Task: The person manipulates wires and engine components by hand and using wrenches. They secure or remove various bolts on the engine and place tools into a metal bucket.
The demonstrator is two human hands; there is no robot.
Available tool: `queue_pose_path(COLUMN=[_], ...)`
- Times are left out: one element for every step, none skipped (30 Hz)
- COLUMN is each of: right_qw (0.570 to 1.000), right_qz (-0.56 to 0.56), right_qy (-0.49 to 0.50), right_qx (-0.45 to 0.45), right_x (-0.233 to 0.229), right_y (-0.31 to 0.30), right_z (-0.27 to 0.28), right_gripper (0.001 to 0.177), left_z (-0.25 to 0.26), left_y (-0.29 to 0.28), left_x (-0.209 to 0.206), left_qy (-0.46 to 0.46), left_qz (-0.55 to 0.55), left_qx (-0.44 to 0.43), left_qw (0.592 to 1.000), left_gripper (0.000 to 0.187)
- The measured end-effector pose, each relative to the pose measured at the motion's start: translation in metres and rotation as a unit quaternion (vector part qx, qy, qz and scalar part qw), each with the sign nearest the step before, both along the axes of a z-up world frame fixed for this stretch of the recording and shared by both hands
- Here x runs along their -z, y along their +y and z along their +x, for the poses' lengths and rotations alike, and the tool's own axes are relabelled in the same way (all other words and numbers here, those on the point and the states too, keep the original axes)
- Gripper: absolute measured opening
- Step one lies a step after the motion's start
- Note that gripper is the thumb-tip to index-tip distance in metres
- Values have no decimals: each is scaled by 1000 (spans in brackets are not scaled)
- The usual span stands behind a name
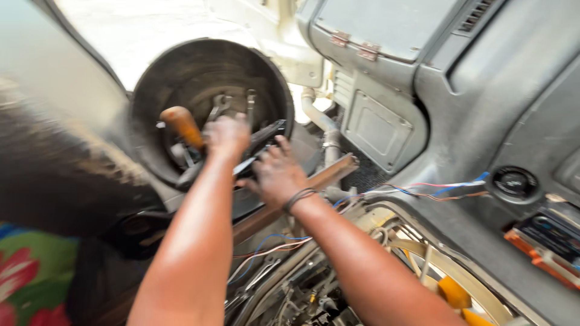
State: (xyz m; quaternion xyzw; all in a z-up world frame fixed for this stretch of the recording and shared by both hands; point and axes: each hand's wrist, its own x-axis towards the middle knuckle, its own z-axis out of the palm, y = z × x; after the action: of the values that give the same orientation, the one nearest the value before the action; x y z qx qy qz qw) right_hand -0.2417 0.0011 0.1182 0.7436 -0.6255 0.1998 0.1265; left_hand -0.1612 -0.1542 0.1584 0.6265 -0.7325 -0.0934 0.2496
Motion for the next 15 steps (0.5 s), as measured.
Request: queue_pose_path(right_qw=[1000,1000,1000,999,995,989,994,997,999,999,999,999,999,999,999], right_qz=[1,2,3,-47,-95,-143,-109,-74,-41,-37,-34,-31,-27,-22,-16], right_qy=[-2,-4,-8,-11,-14,-17,-16,-16,-13,-20,-28,-36,-38,-40,-42], right_qx=[2,4,4,-3,-11,-18,-11,-4,4,0,-2,-4,-1,1,1], right_x=[0,0,0,-1,-1,-1,-2,-3,-4,-5,-7,-9,-10,-11,-11], right_y=[2,4,5,4,4,4,4,3,3,5,6,6,7,6,7], right_z=[1,0,2,1,2,2,2,3,3,4,4,3,3,3,3], right_gripper=[59,60,61,61,61,61,60,60,59,58,57,56,56,55,55], left_z=[4,3,2,2,2,0,-1,-1,-2,0,-1,0,2,1,2], left_y=[-8,-14,-16,-17,-15,-15,-17,-18,-19,-21,-23,-26,-28,-30,-31], left_x=[0,1,4,7,12,14,14,13,12,10,7,4,1,0,2], left_qy=[7,13,9,5,0,-2,-3,-4,9,22,35,48,62,76,74], left_qz=[34,69,57,44,34,31,28,25,24,22,19,22,25,29,11], left_qx=[5,9,-6,-20,-37,-50,-64,-78,-90,-102,-111,-113,-117,-121,-101], left_qw=[999,997,998,999,999,998,998,997,996,994,993,992,991,989,992], left_gripper=[60,64,61,59,57,58,60,63,66,68,71,61,52,44,42])
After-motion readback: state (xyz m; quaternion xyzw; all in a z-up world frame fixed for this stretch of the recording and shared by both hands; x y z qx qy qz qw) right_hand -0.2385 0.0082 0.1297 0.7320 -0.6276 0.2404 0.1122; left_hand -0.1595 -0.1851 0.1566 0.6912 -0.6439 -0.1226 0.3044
